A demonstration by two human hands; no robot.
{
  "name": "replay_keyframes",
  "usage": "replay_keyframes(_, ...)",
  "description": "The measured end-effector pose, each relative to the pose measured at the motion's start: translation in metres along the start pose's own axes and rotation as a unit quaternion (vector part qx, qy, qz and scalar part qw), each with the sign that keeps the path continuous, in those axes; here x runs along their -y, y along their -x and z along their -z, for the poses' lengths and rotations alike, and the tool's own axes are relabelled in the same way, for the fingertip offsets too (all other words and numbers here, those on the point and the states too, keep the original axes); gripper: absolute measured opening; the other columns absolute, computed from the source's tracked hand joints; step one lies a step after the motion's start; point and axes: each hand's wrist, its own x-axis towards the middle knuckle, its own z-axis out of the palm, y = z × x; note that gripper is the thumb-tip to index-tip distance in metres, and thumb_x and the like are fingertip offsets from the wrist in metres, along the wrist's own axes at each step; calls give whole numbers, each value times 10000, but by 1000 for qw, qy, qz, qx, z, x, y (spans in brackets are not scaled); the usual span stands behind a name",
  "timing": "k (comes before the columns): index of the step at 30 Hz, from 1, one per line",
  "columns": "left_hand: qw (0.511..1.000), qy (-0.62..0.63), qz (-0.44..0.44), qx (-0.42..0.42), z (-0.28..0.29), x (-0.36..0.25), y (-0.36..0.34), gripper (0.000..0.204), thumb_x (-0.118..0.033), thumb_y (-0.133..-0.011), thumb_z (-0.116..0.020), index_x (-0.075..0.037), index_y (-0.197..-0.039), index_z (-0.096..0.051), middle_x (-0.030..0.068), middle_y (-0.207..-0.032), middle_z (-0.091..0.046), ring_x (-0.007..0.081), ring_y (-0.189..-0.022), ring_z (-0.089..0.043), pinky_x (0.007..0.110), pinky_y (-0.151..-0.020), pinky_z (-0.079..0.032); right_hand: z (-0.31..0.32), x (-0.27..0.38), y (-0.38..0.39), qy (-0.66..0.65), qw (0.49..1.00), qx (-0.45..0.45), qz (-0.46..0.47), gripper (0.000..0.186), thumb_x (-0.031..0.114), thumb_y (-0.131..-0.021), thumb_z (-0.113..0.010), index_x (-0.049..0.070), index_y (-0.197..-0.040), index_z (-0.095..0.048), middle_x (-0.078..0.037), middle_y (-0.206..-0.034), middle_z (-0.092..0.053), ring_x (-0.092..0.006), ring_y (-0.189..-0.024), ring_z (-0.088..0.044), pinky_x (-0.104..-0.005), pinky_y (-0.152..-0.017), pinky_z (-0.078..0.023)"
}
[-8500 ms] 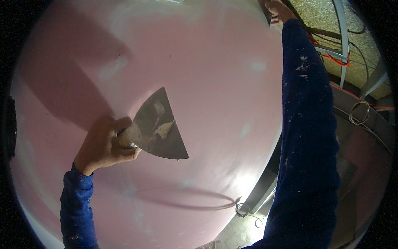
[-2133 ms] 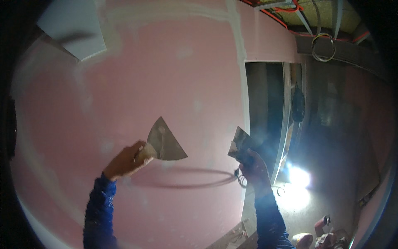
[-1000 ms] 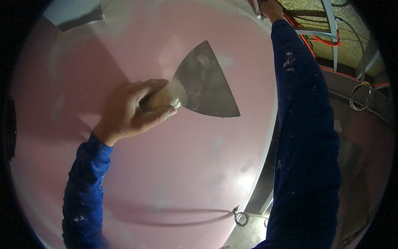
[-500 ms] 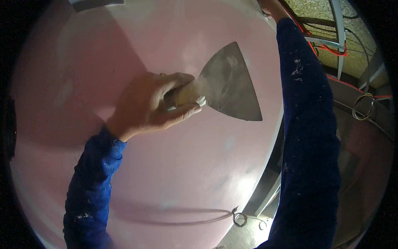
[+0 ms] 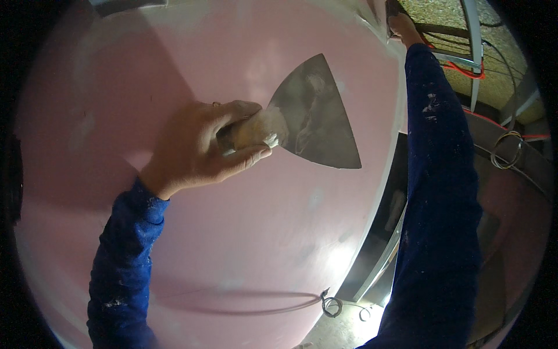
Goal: The person applies joint compound to a pink ceiling using a putty knife and a hawk. They repeatedly scoop compound from the hawk and spread it across the ceiling surface in smooth strokes.
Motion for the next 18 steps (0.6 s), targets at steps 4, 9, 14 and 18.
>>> replay_keyframes(4,1000,-16,-3,3,-1,1,1,477,-394,-823,-839,-38,-1117,-721,126,-893,-761,257,-725,-738,354,-686,-592,21,58,21,-377,896,-24,-235,447,281,-968,-565,-13,-1304,-590,-212,-1023,-708,-365,-977,-711,-460,-778,-624)
replay_keyframes(9,1000,-24,1,-14,-3,0,2,442,-451,-830,-801,-105,-1096,-730,101,-831,-739,279,-760,-719,422,-702,-565,52,93,13,-353,909,18,-223,481,320,-996,-523,1,-1353,-565,-217,-1122,-684,-345,-951,-710,-499,-813,-621)
replay_keyframes(14,999,-32,-14,-13,-5,0,-2,468,-393,-821,-839,-58,-1127,-725,121,-876,-759,262,-723,-739,363,-682,-587,67,92,-13,-300,937,11,-181,469,323,-1001,-513,5,-1341,-570,-234,-1105,-687,-362,-943,-709,-506,-806,-613)
replay_keyframes(18,999,-18,-18,-22,-4,-1,-3,474,-379,-818,-843,-47,-1134,-723,130,-881,-760,274,-729,-741,365,-698,-594,86,95,-24,-291,944,6,-155,460,325,-1006,-505,7,-1332,-574,-248,-1092,-690,-375,-936,-709,-511,-800,-607)
